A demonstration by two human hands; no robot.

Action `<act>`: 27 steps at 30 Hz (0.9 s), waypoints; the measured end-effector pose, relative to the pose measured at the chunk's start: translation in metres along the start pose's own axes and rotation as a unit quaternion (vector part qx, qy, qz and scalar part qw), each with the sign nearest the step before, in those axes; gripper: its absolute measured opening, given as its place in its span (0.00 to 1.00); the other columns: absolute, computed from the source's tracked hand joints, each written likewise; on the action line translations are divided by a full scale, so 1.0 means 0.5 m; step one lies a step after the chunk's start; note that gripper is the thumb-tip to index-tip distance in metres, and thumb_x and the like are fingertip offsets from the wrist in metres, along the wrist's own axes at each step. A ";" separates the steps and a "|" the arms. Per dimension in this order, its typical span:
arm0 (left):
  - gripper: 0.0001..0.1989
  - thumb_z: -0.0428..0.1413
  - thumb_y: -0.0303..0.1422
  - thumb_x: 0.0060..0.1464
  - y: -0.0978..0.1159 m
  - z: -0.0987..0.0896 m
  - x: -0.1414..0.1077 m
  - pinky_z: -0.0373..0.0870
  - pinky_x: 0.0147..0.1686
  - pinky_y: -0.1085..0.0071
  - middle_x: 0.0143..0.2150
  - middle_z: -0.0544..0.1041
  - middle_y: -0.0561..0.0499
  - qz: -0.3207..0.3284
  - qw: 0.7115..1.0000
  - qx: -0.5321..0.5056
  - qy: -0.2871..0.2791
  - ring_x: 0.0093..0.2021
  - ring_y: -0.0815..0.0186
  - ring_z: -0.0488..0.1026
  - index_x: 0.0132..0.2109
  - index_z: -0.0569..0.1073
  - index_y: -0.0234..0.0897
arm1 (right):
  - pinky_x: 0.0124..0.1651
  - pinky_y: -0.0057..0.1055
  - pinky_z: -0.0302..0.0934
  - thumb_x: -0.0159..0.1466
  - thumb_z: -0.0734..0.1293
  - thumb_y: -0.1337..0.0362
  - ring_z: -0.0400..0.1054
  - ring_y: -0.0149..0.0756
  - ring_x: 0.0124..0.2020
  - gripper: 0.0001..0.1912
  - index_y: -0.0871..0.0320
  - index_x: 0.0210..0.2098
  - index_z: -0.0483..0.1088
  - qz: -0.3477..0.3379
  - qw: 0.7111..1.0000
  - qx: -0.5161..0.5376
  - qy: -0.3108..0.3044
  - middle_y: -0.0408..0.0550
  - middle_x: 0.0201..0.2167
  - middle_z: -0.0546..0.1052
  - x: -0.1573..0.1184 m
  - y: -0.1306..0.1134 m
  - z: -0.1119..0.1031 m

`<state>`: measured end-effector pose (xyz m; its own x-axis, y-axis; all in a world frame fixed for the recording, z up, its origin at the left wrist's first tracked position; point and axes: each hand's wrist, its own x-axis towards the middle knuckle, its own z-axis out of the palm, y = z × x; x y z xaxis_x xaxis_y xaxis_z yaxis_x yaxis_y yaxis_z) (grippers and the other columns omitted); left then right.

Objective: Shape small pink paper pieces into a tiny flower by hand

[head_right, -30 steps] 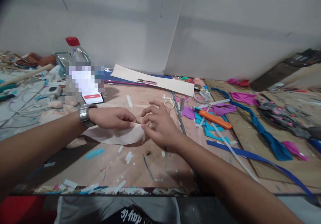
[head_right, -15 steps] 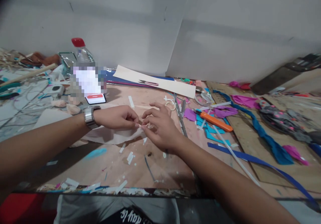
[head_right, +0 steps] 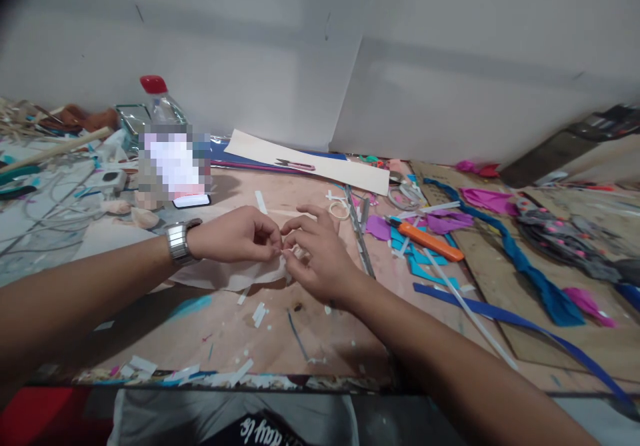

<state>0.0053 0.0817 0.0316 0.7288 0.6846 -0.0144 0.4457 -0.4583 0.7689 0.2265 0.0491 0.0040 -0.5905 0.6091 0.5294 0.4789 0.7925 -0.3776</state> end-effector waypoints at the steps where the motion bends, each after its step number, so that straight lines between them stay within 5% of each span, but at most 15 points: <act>1: 0.07 0.60 0.31 0.52 0.003 0.001 -0.001 0.56 0.27 0.75 0.25 0.75 0.56 0.008 1.000 0.008 0.006 0.25 0.73 0.65 0.33 0.82 0.34 | 0.70 0.59 0.55 0.63 0.67 0.70 0.69 0.48 0.56 0.05 0.51 0.34 0.70 -0.001 1.000 0.005 -0.006 0.47 0.43 0.79 0.001 -0.001 -0.001; 11: 0.11 0.57 0.35 0.58 -0.004 0.004 -0.001 0.57 0.29 0.74 0.28 0.79 0.52 0.038 0.998 0.038 0.013 0.27 0.71 0.68 0.36 0.82 0.33 | 0.69 0.61 0.55 0.64 0.69 0.68 0.63 0.52 0.62 0.04 0.51 0.35 0.72 0.028 1.000 -0.008 0.002 0.48 0.45 0.78 -0.007 0.012 -0.003; 20: 0.11 0.55 0.34 0.56 -0.013 -0.006 0.003 0.59 0.30 0.73 0.27 0.75 0.54 -0.003 1.000 -0.010 0.003 0.28 0.71 0.65 0.34 0.80 0.33 | 0.69 0.60 0.55 0.68 0.68 0.67 0.60 0.54 0.66 0.04 0.51 0.41 0.73 0.006 0.997 -0.073 0.023 0.49 0.49 0.79 -0.010 -0.002 -0.011; 27: 0.07 0.59 0.32 0.55 0.000 -0.002 0.000 0.56 0.27 0.75 0.24 0.71 0.57 0.031 0.999 -0.026 0.019 0.25 0.74 0.63 0.31 0.79 0.33 | 0.69 0.58 0.56 0.67 0.68 0.66 0.59 0.53 0.67 0.04 0.51 0.41 0.72 0.005 0.997 -0.075 0.028 0.50 0.52 0.77 -0.009 -0.006 -0.010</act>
<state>0.0049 0.0823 0.0323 0.7329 0.6778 0.0583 0.3718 -0.4708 0.8000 0.2312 0.0439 0.0065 -0.5512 0.6103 0.5689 0.5779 0.7711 -0.2672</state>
